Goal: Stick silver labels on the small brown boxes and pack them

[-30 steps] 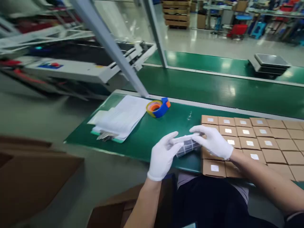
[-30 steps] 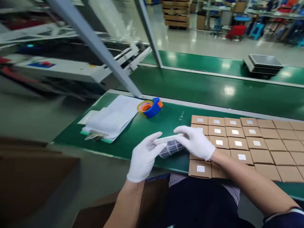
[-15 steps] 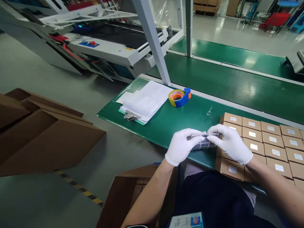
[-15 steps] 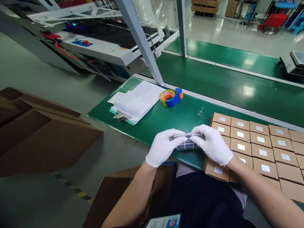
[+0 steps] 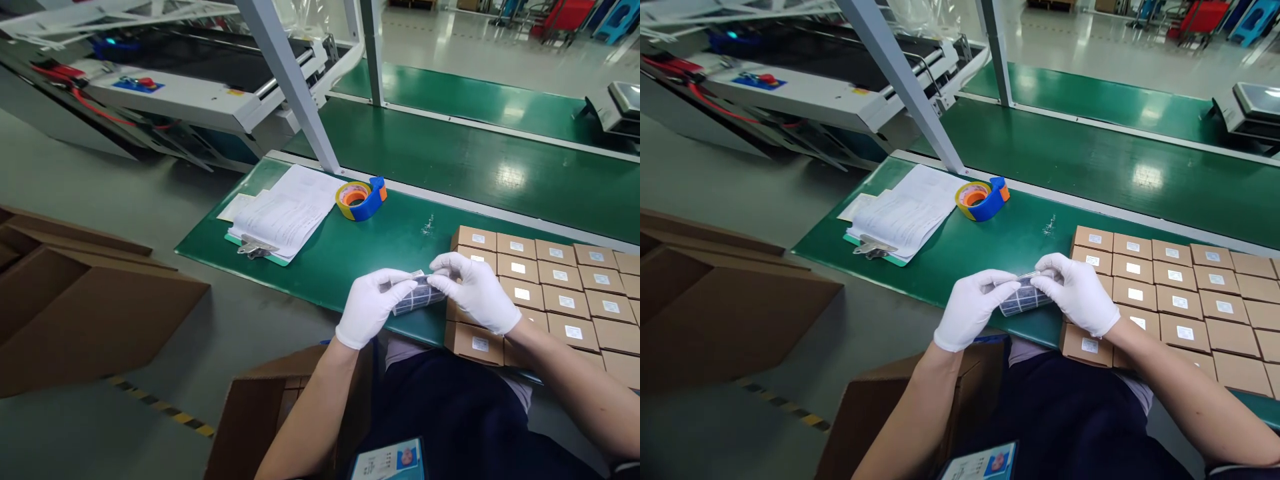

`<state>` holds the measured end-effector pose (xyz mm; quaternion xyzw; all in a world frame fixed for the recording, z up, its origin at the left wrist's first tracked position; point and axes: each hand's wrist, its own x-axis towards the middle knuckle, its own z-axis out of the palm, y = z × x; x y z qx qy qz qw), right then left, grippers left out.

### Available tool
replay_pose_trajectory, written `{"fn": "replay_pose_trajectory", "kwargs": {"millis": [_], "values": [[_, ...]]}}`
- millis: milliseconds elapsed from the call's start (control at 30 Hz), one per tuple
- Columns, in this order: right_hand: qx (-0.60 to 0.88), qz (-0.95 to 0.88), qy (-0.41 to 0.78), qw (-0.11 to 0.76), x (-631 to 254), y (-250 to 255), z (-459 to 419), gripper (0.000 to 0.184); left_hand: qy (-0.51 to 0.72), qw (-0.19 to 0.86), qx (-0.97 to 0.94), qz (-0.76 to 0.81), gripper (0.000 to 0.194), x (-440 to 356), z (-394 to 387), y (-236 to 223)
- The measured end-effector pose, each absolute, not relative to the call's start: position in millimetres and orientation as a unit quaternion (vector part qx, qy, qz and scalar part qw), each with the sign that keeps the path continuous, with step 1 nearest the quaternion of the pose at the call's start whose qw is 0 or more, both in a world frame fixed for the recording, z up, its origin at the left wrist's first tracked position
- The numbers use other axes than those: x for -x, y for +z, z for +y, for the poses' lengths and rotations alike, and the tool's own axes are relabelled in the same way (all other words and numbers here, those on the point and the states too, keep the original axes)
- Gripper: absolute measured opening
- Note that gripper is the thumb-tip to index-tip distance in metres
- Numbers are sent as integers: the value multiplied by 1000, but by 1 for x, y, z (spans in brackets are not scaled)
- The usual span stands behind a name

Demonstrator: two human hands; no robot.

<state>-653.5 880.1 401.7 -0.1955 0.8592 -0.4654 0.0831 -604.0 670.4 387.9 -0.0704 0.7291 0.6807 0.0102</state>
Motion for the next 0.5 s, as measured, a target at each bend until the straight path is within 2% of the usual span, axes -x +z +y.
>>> {"fn": "replay_pose_trajectory", "kwargs": {"millis": [200, 400, 500], "values": [[273, 878, -369, -134, 651, 398, 890, 16, 682, 2, 130, 719, 31, 605, 676, 389], [318, 889, -241, -224, 642, 390, 898, 27, 723, 28, 151, 673, 37, 609, 681, 385], [338, 875, -229, -261, 636, 391, 898, 32, 735, 32, 167, 657, 39, 611, 683, 382]]}}
